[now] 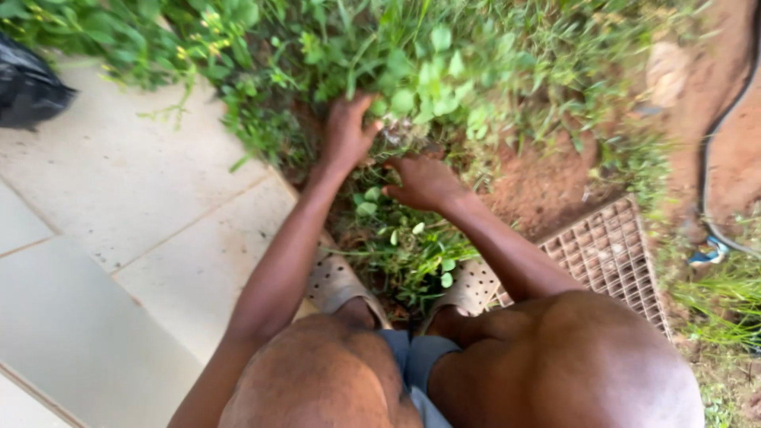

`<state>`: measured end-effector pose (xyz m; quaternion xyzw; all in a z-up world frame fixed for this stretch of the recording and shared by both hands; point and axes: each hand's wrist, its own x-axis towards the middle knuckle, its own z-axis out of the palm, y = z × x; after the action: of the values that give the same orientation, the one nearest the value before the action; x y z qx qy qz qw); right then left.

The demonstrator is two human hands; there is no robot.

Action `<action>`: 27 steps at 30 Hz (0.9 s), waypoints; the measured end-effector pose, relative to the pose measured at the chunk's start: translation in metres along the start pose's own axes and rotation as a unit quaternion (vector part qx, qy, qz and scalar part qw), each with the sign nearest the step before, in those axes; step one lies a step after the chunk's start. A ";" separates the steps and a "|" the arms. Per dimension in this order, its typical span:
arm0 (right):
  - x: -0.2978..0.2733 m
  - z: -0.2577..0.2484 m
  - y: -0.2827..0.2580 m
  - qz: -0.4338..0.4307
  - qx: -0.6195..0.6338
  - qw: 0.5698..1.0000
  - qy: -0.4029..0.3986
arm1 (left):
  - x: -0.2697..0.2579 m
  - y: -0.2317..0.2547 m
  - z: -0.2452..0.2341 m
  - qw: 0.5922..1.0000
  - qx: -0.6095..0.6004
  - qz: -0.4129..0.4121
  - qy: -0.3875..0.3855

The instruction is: Removing weeds and grass from the garden soil by hand.

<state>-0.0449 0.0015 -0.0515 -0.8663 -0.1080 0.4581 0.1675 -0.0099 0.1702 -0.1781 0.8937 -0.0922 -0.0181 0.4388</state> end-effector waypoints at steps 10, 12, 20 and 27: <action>-0.061 -0.020 0.004 -0.002 -0.023 0.999 -0.048 | 0.014 -0.002 0.005 0.997 0.012 -0.012 -0.071; -0.062 -0.018 0.023 -0.093 0.026 0.992 -0.084 | 0.024 -0.005 0.012 0.999 -0.037 0.030 -0.026; -0.138 -0.139 -0.089 -0.324 0.049 0.945 0.012 | 0.025 -0.011 0.015 0.995 0.042 0.047 -0.077; -0.183 -0.154 -0.097 -0.327 0.100 0.939 0.042 | 0.022 -0.031 0.034 0.994 0.045 0.096 -0.035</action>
<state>-0.0225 -0.0011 0.2060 -0.7804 -0.3316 0.3500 0.3981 0.0121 0.1580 -0.2222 0.8985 -0.1934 -0.0034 0.3941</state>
